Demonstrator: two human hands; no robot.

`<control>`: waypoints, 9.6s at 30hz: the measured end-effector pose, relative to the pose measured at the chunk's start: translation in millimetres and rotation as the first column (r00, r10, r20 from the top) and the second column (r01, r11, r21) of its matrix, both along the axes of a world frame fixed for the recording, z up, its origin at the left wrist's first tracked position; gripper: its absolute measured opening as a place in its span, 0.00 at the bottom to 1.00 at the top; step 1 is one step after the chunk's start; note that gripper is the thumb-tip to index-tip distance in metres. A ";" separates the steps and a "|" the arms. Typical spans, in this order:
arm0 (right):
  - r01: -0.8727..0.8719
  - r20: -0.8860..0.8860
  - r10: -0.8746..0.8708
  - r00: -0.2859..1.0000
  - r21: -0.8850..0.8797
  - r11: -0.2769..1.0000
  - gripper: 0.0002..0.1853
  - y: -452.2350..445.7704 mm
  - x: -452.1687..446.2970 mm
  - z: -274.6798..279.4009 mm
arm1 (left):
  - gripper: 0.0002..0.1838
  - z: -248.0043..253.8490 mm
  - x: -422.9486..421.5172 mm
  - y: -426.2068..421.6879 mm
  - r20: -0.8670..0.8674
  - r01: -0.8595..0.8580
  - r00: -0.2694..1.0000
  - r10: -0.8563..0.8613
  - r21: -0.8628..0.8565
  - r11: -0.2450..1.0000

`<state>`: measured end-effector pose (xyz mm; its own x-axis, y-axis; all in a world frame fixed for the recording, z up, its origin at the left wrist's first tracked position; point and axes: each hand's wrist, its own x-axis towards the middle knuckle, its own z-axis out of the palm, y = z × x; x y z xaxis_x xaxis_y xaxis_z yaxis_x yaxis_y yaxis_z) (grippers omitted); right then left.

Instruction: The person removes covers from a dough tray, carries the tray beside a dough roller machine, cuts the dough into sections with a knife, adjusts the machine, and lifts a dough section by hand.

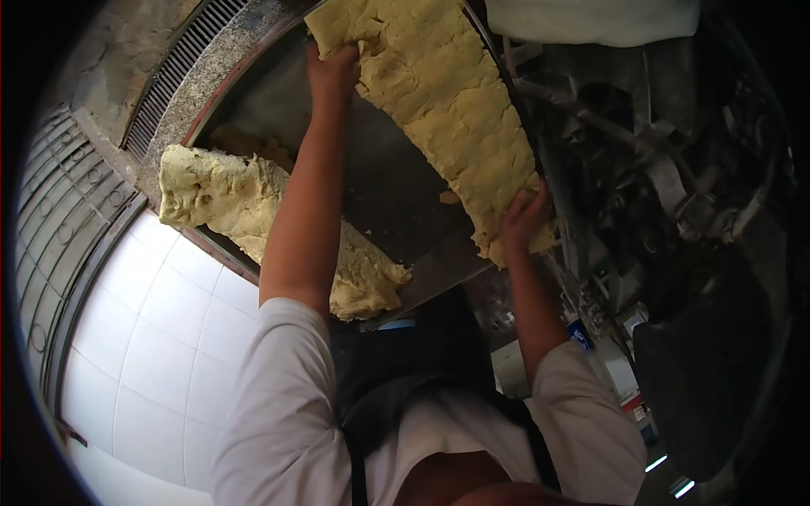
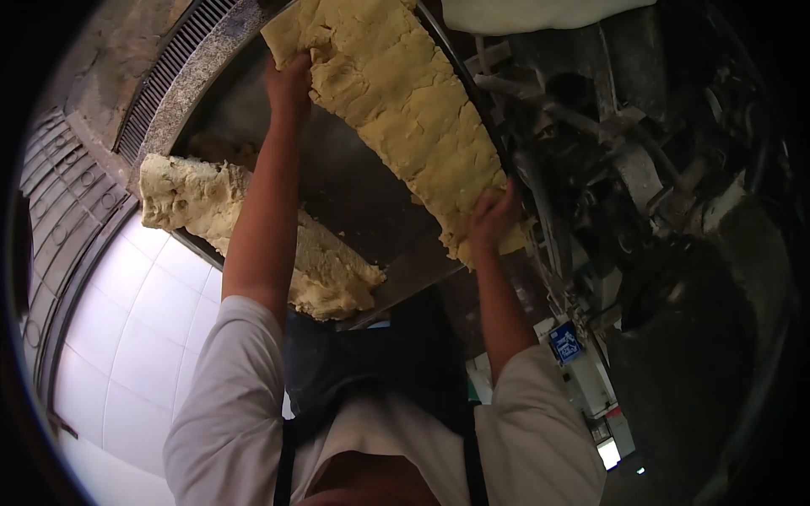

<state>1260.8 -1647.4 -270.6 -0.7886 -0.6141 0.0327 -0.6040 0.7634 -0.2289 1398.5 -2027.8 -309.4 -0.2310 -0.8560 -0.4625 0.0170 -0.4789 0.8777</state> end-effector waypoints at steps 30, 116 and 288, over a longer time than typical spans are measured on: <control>-0.014 0.021 0.014 1.000 -0.037 0.999 0.27 -3.2 -1.3 -11.6 | 0.14 -88.2 129.8 241.5 0.570 0.876 -0.053 -0.820 0.421 0.236; -0.021 0.979 0.019 0.201 -0.016 1.000 0.19 125.8 175.5 181.5 | 0.26 84.8 266.0 335.4 0.935 0.630 0.293 -0.200 -0.031 0.776; 0.102 0.138 -0.007 0.990 -0.703 0.704 0.33 325.2 -502.3 377.6 | 0.15 576.4 -333.8 604.5 0.892 0.922 -0.269 -0.364 0.129 -0.366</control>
<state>758.5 -1322.2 107.0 -0.8469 -0.4040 0.3456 -0.4989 0.3792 -0.7793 1064.7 -1423.3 267.1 -0.8560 0.0015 -0.5169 -0.2003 0.9209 0.3343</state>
